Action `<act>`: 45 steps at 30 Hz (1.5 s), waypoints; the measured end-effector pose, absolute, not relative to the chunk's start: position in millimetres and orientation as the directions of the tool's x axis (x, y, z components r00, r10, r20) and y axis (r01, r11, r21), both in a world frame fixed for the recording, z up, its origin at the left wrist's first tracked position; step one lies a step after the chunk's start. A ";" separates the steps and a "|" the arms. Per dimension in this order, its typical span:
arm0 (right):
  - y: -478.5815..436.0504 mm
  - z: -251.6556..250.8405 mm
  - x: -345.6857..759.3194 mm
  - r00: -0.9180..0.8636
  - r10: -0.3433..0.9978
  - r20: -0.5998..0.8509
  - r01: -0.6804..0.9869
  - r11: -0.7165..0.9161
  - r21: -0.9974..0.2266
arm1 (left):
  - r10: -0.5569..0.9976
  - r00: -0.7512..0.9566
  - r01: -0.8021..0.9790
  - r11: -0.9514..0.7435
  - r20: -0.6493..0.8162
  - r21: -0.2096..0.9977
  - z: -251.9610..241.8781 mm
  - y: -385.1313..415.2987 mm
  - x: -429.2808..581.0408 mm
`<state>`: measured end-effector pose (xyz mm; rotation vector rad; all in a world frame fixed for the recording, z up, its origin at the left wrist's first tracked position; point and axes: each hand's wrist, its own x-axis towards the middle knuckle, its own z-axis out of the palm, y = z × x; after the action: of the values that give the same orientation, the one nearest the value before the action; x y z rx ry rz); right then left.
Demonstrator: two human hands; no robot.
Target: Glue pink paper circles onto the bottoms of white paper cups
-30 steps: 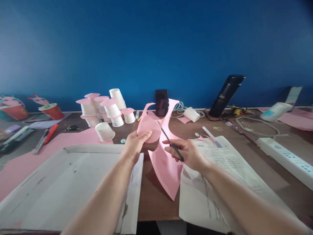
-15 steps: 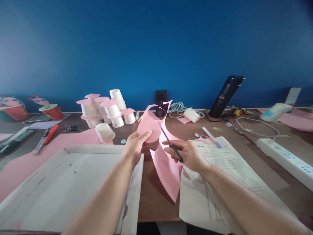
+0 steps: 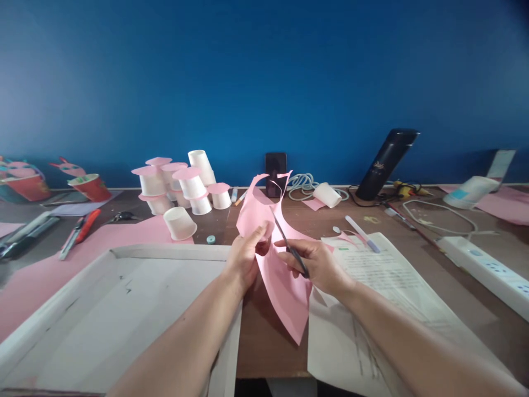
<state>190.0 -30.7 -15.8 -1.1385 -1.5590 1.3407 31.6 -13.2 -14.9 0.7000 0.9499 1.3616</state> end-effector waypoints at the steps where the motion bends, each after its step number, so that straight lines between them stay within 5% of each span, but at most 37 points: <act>1: -30.6 -15.2 190.4 -0.307 0.952 -0.008 0.152 0.041 -0.988 | 0.986 -0.056 -0.482 0.113 -0.159 0.869 -14.2 -12.3 30.8; 12: -31.3 -4.4 193.8 -0.275 0.959 -0.073 0.221 -0.011 -0.975 | 0.983 -0.163 -0.120 0.068 -0.087 0.990 -9.2 -12.7 16.4; 22: -30.8 -3.7 194.7 -0.280 0.957 -0.081 0.200 -0.025 -0.979 | 0.980 -0.197 -0.022 0.032 -0.035 0.999 -8.2 -11.9 13.1; 45: -35.6 1.5 190.4 -0.283 0.958 -0.056 0.111 -0.025 -0.994 | 0.993 -0.052 -0.267 0.085 -0.102 0.960 -6.8 -10.5 15.3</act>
<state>190.4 -35.6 1.5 -1.1684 -1.4838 1.4006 15.3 -10.5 -6.8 0.9119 1.0986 1.3011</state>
